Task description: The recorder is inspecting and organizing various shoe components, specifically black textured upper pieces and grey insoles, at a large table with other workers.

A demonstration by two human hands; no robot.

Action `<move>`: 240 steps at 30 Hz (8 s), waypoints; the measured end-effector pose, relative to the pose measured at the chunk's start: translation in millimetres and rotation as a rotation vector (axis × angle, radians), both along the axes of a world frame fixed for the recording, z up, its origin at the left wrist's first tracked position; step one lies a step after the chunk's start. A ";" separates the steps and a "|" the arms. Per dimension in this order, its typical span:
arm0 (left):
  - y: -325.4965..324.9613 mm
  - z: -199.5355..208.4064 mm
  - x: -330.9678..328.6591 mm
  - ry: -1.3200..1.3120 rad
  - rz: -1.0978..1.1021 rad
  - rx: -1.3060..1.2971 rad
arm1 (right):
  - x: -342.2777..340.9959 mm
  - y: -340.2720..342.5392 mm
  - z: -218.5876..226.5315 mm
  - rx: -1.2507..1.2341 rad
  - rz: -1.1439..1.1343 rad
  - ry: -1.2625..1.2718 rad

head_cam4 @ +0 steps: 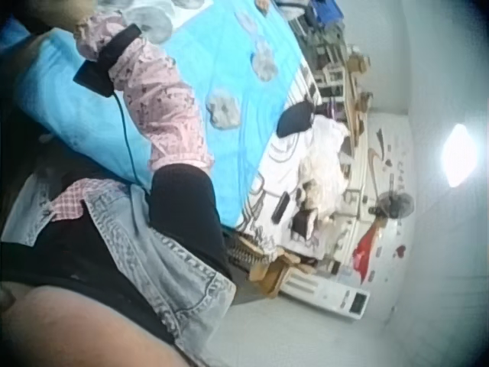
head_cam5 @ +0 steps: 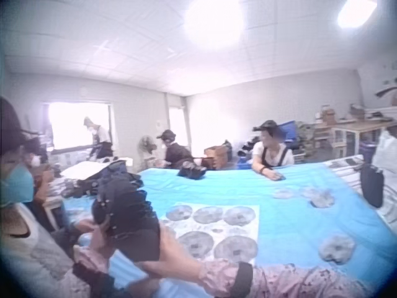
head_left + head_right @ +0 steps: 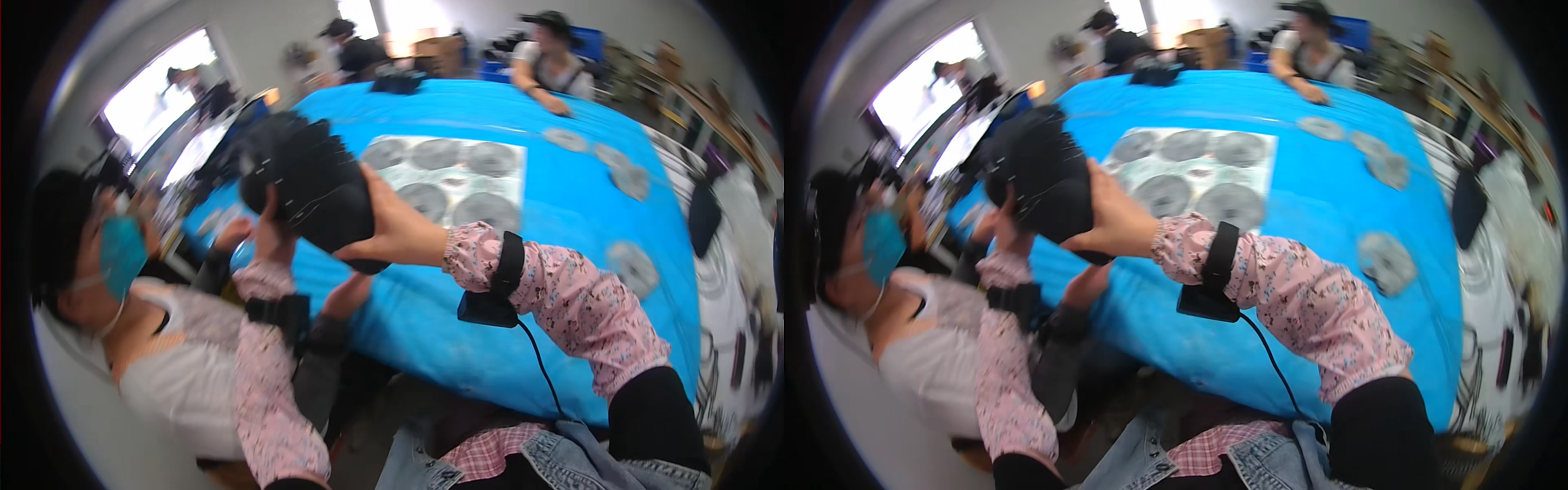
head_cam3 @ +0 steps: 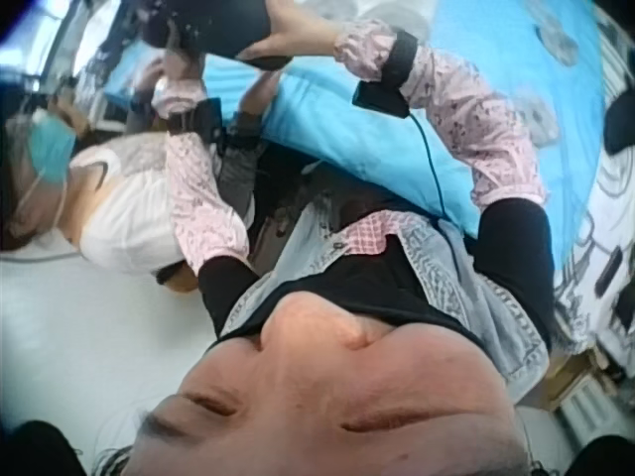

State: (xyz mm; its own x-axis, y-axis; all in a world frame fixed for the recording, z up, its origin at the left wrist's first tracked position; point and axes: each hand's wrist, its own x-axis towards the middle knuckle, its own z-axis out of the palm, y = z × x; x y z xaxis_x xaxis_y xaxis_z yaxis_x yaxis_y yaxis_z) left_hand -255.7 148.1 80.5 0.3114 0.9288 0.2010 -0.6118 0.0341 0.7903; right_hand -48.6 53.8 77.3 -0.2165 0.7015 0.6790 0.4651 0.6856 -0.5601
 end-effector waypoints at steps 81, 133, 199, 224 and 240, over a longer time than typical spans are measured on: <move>-275.0 -62.0 696.9 0.691 -0.926 1.066 | 534.0 -429.9 -85.0 -0.610 -1.390 0.284; -278.7 -77.7 738.8 0.754 -0.648 0.834 | 580.2 -481.5 1.1 -0.128 -1.639 0.042; -163.8 -143.0 820.2 0.838 -0.260 1.058 | 439.0 -376.8 -88.2 -0.628 -1.436 -0.137; -236.0 -106.9 865.0 0.325 -0.738 0.404 | 534.7 -417.1 -109.5 -0.662 -1.606 -0.156; -313.3 -120.0 873.4 0.221 -1.201 0.295 | 570.2 -460.2 -120.0 -0.525 -1.729 -0.144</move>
State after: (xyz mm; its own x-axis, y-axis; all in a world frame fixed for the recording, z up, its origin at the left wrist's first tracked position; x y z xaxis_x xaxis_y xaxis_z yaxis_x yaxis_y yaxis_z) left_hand 617.8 -165.1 -39.6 0.9816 -0.0355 0.1877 -0.1703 0.2818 0.9442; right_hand 521.6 -406.4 -42.7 0.8791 0.2865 0.3809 0.4429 -0.7864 -0.4306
